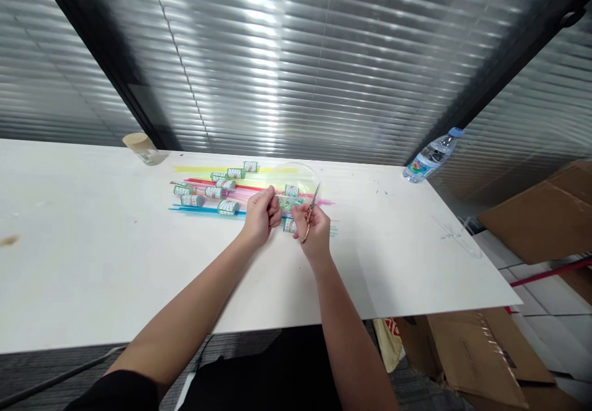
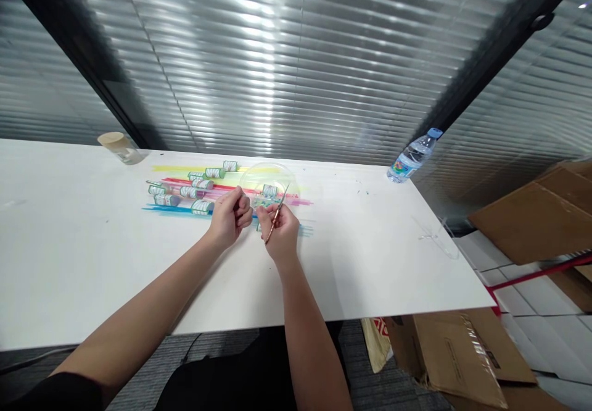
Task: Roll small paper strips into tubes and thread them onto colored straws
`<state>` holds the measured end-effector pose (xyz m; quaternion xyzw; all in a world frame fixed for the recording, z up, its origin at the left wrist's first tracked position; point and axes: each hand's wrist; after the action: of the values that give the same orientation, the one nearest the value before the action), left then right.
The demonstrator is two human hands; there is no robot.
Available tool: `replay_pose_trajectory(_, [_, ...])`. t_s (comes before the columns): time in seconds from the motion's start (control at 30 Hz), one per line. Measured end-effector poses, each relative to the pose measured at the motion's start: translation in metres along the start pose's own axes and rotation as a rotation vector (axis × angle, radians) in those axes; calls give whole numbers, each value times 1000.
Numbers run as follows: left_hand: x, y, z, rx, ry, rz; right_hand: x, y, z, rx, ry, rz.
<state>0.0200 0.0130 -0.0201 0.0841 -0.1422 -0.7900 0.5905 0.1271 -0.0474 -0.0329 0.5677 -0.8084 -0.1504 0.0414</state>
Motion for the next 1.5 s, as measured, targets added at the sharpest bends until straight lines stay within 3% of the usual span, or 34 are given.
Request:
replay_pose_trajectory(0.17, [-3,0,-1,31,84,123,4,0,3,34,51,-177])
replay_pose_trajectory(0.27, [-4,1,-4,9,118,137,5,0,7,37,64,-223])
replay_pose_trajectory(0.53, [-1,3,-12,-38,139,109,3,1,4,14,70,-187])
replay_pose_trajectory(1.5, [2,5,-6,-31,109,66,1,-2,5,58,90,-175])
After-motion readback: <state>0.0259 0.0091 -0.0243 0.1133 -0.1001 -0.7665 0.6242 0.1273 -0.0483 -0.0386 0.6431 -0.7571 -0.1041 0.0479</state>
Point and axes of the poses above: each hand's wrist, its own x-axis away from the middle knuckle, its own y-axis out of the palm, z = x × y, and after that the axes turned 11 degrees about -x, right-handed
